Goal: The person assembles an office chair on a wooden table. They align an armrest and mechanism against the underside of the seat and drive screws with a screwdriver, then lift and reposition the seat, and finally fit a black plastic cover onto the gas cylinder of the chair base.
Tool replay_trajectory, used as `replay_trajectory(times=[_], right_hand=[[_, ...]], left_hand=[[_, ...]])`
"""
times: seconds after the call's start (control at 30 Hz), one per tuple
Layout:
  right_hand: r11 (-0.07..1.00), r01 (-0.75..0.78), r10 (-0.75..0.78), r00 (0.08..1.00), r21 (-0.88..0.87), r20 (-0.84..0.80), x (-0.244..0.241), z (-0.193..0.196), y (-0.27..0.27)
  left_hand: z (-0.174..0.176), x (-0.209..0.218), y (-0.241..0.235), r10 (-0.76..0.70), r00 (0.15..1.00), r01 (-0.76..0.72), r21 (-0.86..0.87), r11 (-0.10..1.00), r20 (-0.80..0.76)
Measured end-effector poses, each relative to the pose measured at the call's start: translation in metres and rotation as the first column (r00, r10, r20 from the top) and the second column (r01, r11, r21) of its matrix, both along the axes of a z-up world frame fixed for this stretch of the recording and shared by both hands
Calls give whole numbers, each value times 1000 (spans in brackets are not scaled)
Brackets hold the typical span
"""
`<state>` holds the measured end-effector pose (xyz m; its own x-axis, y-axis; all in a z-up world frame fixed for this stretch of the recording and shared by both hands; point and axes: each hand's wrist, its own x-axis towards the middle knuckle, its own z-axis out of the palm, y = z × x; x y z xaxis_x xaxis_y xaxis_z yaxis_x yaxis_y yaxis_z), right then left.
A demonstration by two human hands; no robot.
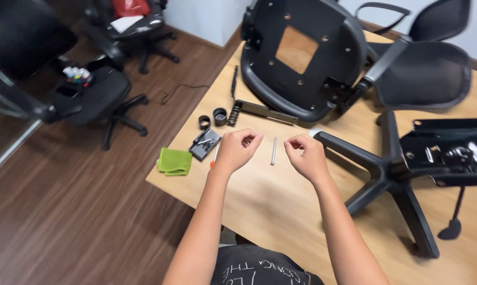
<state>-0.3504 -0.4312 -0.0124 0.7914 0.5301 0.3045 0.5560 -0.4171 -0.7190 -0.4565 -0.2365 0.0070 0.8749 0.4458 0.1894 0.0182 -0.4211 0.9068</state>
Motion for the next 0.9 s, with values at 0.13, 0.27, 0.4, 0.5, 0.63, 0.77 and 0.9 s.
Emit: replay_trajectory(times=[0.13,0.27,0.4,0.5,0.63,0.77,0.9], right_hand=[[998,-62,62,997,-7,-42,-1,-10,5],[990,-140,140,988,2,-62,0,-24,16],[983,-184,181,977,-18,-109,-5,-29,29],[981,-189,181,974,-49,-132,-4,-37,40],[983,-137,120,984,-122,-133,-1,-54,61],[986,-75,50,985,-147,-167,5,-68,79],[984,9,-36,989,-180,-145,11,-86,93]], left_hand=[[-10,-26,-2,109,990,-110,-7,994,-88],[-27,-51,8,212,974,-211,30,977,-80],[-47,-61,28,297,945,-296,29,955,-140],[-59,-56,44,322,930,-322,29,946,-176],[-87,-51,79,301,911,-292,74,954,-283],[-126,-32,113,210,893,-176,122,977,-397],[-150,-6,132,121,906,-94,86,992,-406]])
